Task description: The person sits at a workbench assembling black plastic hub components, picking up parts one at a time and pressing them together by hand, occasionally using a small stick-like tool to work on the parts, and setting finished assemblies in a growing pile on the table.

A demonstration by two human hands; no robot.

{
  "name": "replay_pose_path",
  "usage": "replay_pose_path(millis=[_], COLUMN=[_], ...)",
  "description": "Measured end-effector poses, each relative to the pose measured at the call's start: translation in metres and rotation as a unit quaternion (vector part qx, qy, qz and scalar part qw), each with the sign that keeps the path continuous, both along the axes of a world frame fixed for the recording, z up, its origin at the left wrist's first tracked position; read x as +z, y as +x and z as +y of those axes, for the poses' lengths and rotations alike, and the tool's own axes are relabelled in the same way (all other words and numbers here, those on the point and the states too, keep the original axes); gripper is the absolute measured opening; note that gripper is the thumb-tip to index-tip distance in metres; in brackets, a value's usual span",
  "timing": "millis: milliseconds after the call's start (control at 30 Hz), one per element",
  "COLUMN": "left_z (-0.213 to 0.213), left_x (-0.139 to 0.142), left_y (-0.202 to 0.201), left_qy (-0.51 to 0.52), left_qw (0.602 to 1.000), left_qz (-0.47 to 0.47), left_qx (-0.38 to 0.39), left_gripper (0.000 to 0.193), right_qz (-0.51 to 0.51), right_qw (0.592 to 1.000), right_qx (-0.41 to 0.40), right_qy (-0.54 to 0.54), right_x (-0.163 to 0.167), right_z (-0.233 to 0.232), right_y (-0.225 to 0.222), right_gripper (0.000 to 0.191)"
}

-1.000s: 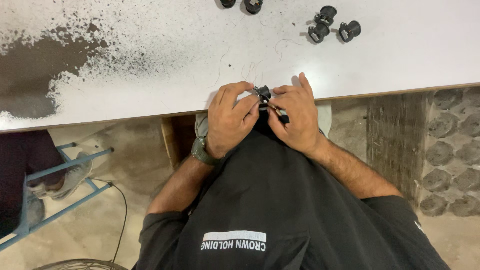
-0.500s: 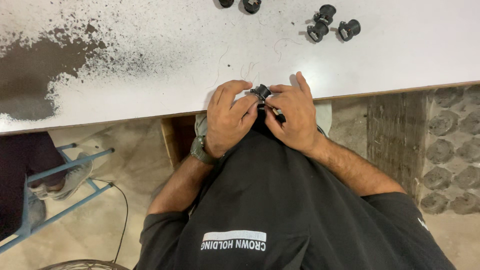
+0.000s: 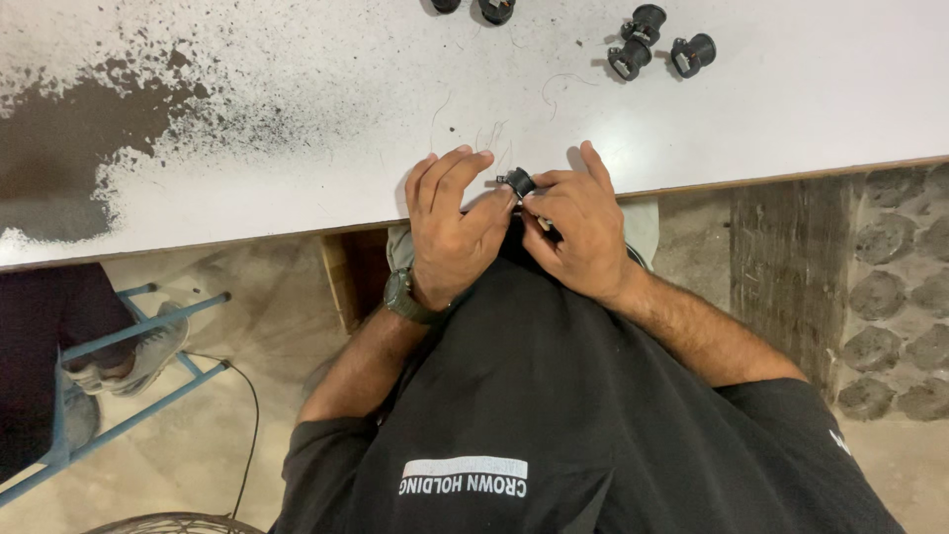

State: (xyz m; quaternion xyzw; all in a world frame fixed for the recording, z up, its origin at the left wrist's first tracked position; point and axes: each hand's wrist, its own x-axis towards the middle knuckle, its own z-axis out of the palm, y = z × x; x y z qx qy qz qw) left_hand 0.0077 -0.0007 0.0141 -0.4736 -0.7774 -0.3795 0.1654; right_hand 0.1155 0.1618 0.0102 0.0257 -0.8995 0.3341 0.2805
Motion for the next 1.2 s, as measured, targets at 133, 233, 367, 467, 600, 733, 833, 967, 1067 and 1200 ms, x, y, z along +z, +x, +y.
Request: replay_pose_path(millis=[133,233,367,467,600,733,833,967,1067,1200], left_z=[-0.001,-0.002,-0.003,-0.004,-0.005,-0.008,-0.011,-0.012,-0.013,-0.014], left_x=[0.002,0.001,-0.003,-0.006,-0.007,-0.006,-0.004,0.003,0.013,0.028], left_y=[0.001,0.002,0.001,0.001,-0.001,-0.002,-0.001,-0.001,-0.010,-0.027], left_qy=[-0.037,-0.043,-0.036,-0.038,-0.038,-0.045,-0.050,-0.037,-0.031,-0.032], left_qw=[0.996,0.996,0.996,0.996,0.995,0.994,0.994,0.996,0.995,0.994], left_qz=[-0.075,-0.079,-0.077,-0.082,-0.090,-0.098,-0.093,-0.084,-0.090,-0.057], left_qx=[0.012,0.025,0.029,0.027,0.018,0.007,-0.005,-0.007,0.009,-0.085], left_gripper=[0.015,0.014,0.014,0.013,0.011,0.013,0.013,0.015,0.030,0.062], right_qz=[0.009,0.009,0.054,0.062,0.049,0.041,0.029,0.022,0.037,0.005], right_qw=[1.000,1.000,0.998,0.996,0.997,0.997,0.997,0.997,0.997,0.994], right_qx=[0.002,-0.001,0.030,0.059,0.028,0.013,0.003,0.011,0.010,-0.064], right_qy=[0.001,0.017,0.033,0.033,0.051,0.069,0.071,0.069,0.071,0.091], right_x=[-0.002,-0.005,-0.010,-0.014,-0.014,-0.008,-0.003,0.002,0.007,0.015], right_z=[0.000,0.000,0.000,-0.002,-0.005,-0.009,-0.011,-0.004,0.003,0.010], right_y=[-0.001,-0.001,0.000,0.001,-0.002,-0.005,-0.005,-0.007,-0.004,0.003], right_gripper=[0.030,0.032,0.033,0.033,0.029,0.026,0.027,0.028,0.027,0.028])
